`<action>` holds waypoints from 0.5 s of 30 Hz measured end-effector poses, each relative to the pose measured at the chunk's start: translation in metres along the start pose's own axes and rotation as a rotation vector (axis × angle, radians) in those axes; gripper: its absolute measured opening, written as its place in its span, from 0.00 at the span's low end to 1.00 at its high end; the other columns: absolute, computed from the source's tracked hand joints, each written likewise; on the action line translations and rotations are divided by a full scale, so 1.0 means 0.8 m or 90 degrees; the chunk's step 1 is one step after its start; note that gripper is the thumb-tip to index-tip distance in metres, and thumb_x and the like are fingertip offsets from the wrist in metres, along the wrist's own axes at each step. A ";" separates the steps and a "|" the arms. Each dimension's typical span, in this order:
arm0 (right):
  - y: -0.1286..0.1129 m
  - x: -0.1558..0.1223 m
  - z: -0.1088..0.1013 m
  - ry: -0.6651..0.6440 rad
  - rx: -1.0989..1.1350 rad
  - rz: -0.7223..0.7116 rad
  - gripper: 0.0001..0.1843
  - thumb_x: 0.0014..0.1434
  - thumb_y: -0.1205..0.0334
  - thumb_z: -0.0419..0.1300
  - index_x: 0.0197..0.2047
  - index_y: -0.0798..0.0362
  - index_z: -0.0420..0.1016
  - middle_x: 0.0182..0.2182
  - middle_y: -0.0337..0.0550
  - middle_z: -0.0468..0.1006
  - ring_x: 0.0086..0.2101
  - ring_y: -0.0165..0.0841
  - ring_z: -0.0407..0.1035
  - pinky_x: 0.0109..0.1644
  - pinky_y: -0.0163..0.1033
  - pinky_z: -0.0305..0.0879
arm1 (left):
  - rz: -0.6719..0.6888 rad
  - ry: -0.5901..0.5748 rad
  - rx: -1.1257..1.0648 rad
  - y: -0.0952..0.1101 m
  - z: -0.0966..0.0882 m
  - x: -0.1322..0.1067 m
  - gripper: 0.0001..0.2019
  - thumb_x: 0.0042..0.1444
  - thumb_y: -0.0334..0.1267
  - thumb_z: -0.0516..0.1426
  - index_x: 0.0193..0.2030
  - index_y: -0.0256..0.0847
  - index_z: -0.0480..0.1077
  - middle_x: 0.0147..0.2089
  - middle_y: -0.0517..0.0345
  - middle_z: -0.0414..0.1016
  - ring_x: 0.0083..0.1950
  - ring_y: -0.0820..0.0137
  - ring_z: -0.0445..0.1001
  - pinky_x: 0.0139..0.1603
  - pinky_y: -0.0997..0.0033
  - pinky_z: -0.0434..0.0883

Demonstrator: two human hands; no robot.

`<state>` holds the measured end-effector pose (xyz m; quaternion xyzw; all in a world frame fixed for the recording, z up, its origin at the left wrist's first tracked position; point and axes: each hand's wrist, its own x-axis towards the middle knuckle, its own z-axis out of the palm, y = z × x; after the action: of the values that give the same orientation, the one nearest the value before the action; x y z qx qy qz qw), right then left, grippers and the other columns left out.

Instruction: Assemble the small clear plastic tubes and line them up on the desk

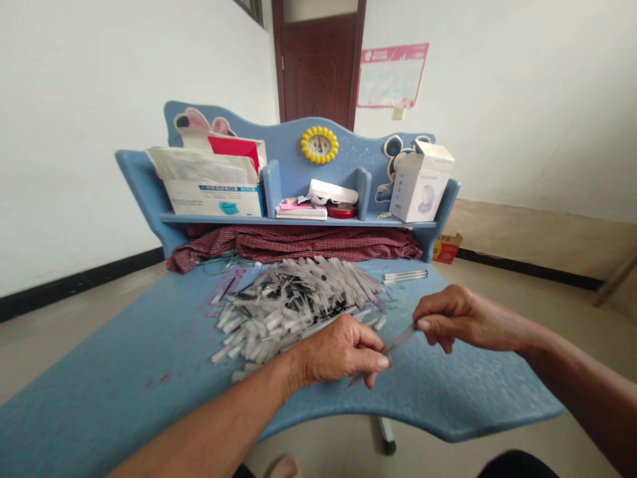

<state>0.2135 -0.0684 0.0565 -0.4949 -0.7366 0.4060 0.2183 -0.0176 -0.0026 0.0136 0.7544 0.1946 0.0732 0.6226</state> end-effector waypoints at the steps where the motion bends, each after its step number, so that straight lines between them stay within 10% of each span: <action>1: 0.000 0.000 -0.001 -0.004 -0.017 -0.007 0.20 0.58 0.49 0.55 0.26 0.58 0.70 0.19 0.37 0.68 0.19 0.23 0.65 0.22 0.27 0.61 | -0.001 -0.002 0.000 0.000 0.000 0.000 0.13 0.50 0.41 0.57 0.22 0.34 0.70 0.19 0.62 0.67 0.20 0.80 0.56 0.22 0.78 0.53; 7: 0.003 0.000 0.000 0.023 0.039 0.013 0.18 0.55 0.49 0.59 0.38 0.57 0.70 0.21 0.35 0.68 0.18 0.23 0.64 0.21 0.27 0.61 | 0.008 0.001 0.021 0.000 0.001 0.001 0.14 0.50 0.42 0.57 0.21 0.34 0.70 0.19 0.63 0.66 0.20 0.80 0.55 0.21 0.78 0.52; 15: 0.001 -0.003 0.000 0.008 -0.048 -0.004 0.19 0.59 0.50 0.55 0.28 0.58 0.70 0.20 0.36 0.68 0.20 0.22 0.64 0.22 0.26 0.59 | -0.006 0.006 0.046 0.001 0.003 0.001 0.13 0.49 0.41 0.58 0.21 0.34 0.70 0.19 0.63 0.66 0.20 0.81 0.55 0.21 0.79 0.52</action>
<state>0.2150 -0.0706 0.0560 -0.5028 -0.7516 0.3744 0.2053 -0.0157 -0.0041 0.0139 0.7750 0.2038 0.0665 0.5945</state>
